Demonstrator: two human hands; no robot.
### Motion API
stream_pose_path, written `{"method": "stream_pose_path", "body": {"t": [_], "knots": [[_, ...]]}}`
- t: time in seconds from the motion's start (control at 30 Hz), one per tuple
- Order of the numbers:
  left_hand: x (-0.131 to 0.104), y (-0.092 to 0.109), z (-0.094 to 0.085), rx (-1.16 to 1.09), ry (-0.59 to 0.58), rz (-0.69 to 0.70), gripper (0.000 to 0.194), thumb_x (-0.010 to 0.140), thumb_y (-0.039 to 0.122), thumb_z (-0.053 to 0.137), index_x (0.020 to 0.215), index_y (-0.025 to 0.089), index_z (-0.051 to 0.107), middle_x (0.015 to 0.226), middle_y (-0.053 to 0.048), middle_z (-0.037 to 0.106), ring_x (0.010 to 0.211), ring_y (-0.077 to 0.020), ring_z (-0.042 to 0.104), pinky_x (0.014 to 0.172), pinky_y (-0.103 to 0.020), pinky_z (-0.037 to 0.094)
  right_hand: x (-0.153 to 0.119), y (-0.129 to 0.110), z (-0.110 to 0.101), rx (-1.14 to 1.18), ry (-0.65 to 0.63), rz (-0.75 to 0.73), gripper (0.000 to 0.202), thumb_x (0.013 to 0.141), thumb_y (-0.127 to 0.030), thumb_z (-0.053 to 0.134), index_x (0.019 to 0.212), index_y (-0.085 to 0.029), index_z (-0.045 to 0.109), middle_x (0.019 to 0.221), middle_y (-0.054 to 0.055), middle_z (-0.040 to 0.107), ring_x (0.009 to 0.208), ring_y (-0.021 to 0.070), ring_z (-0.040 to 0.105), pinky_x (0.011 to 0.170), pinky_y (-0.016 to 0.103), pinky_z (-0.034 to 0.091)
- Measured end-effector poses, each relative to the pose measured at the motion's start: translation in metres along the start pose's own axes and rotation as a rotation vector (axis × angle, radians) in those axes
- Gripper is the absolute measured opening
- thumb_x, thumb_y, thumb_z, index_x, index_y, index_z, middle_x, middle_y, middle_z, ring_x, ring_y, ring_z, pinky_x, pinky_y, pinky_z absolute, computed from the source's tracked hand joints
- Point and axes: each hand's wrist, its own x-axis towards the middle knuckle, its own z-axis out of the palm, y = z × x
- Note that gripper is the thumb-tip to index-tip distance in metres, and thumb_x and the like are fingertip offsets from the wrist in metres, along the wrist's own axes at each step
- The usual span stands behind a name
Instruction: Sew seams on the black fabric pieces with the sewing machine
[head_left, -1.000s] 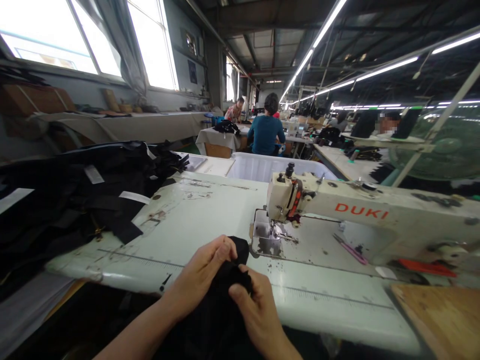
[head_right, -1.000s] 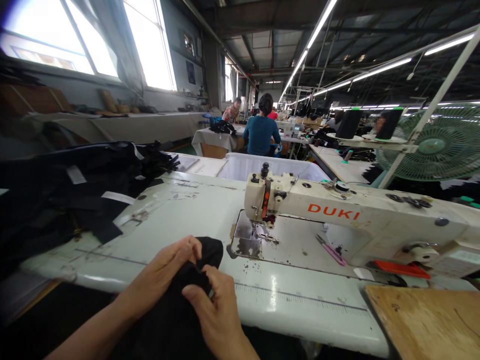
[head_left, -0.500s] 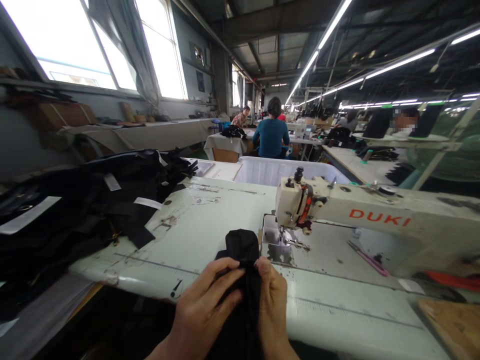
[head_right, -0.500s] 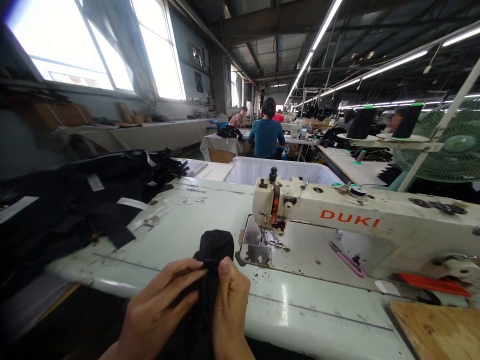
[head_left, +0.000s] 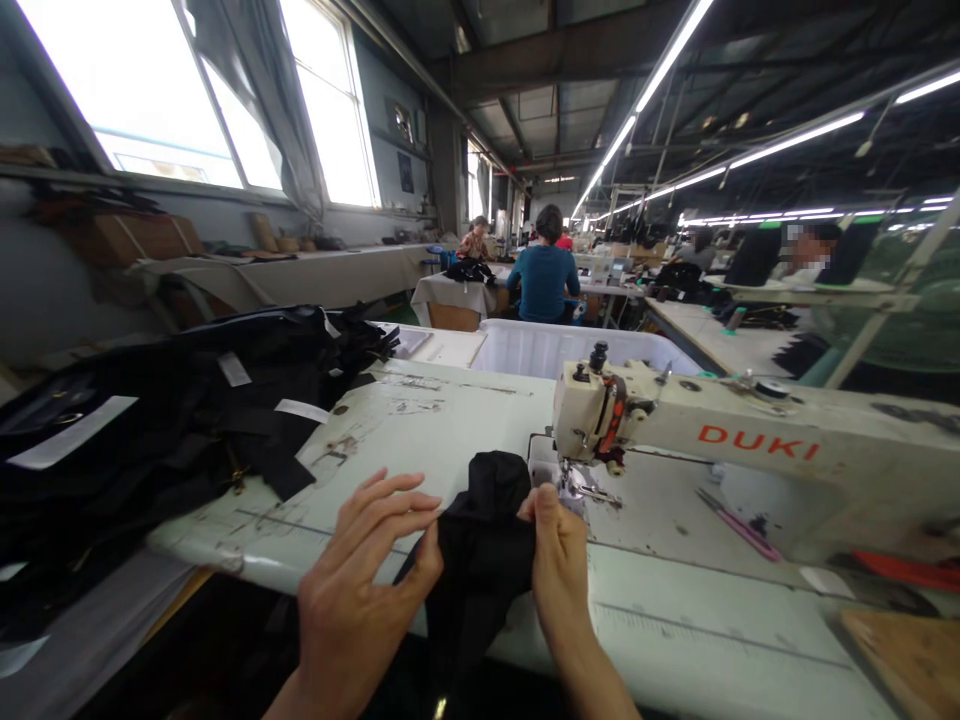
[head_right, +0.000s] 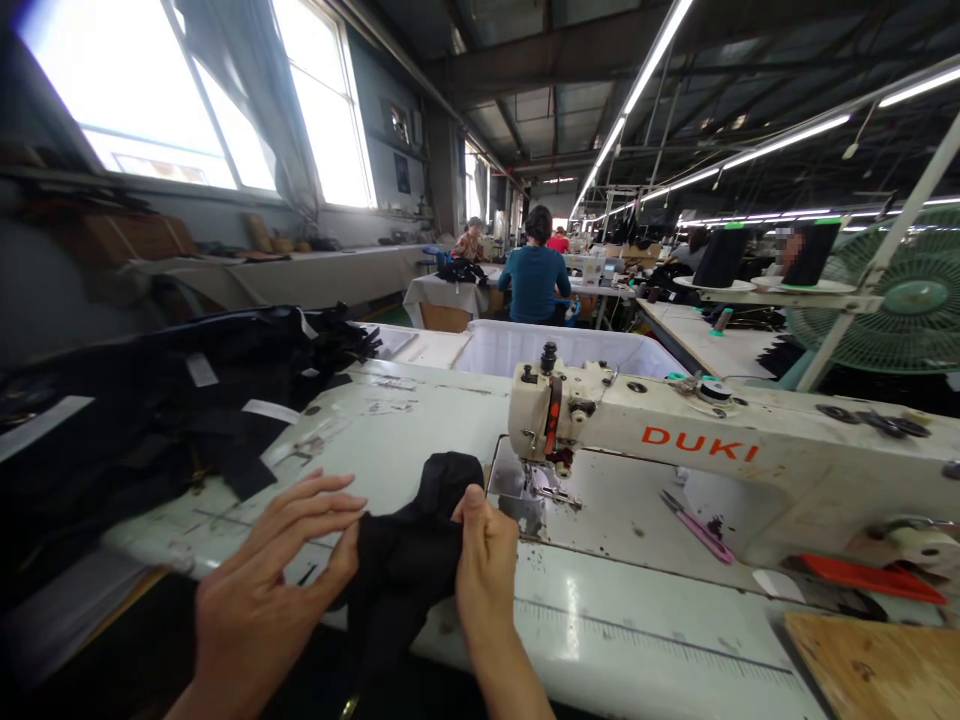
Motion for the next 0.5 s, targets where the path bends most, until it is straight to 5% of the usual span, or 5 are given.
{"method": "stream_pose_path", "body": {"t": [0.13,0.23,0.33,0.5], "knots": [[0.005,0.003,-0.008,-0.051,-0.262,-0.306,0.012,0.096,0.028,0.046,0.097,0.025,0.057,0.093,0.000,0.069,0.084,-0.0171,0.068,0.073,-0.027,0.054,0.001,-0.003,-0.008,-0.025,-0.167,-0.059,0.059,0.095,-0.066,0.023,0.056,-0.022,0.030,0.054,-0.004,0.028,0.049,0.0121,0.031,0.047,0.026,0.024],[0.002,0.004,-0.002,-0.015,-0.264,-0.325,0.015,0.100,0.030,0.037,0.102,0.024,0.050,0.082,0.001,0.066,0.069,-0.0168,0.066,0.059,-0.025,0.051,-0.012,-0.003,-0.010,-0.150,-0.172,-0.279,0.053,0.097,-0.061,0.030,0.075,-0.020,0.054,0.069,0.001,0.052,0.066,0.0176,0.051,0.059,0.028,0.037],[-0.002,0.002,0.010,0.006,-0.178,-0.210,0.013,0.099,0.024,0.035,0.103,0.023,0.048,0.082,-0.001,0.064,0.069,-0.0167,0.064,0.063,-0.026,0.051,-0.026,-0.002,-0.007,-0.291,-0.153,-0.448,0.030,0.095,-0.047,0.051,0.101,-0.019,0.061,0.087,0.006,0.063,0.080,0.0212,0.060,0.072,0.030,0.044],[-0.006,-0.002,0.020,-0.111,-0.272,-0.200,0.018,0.099,0.024,0.034,0.107,0.023,0.051,0.098,-0.006,0.062,0.092,-0.0195,0.062,0.081,-0.032,0.052,-0.031,-0.002,-0.002,-0.312,-0.252,-0.402,0.032,0.102,-0.029,0.036,0.082,-0.019,0.059,0.076,0.004,0.062,0.068,0.0170,0.060,0.061,0.025,0.044]]}}
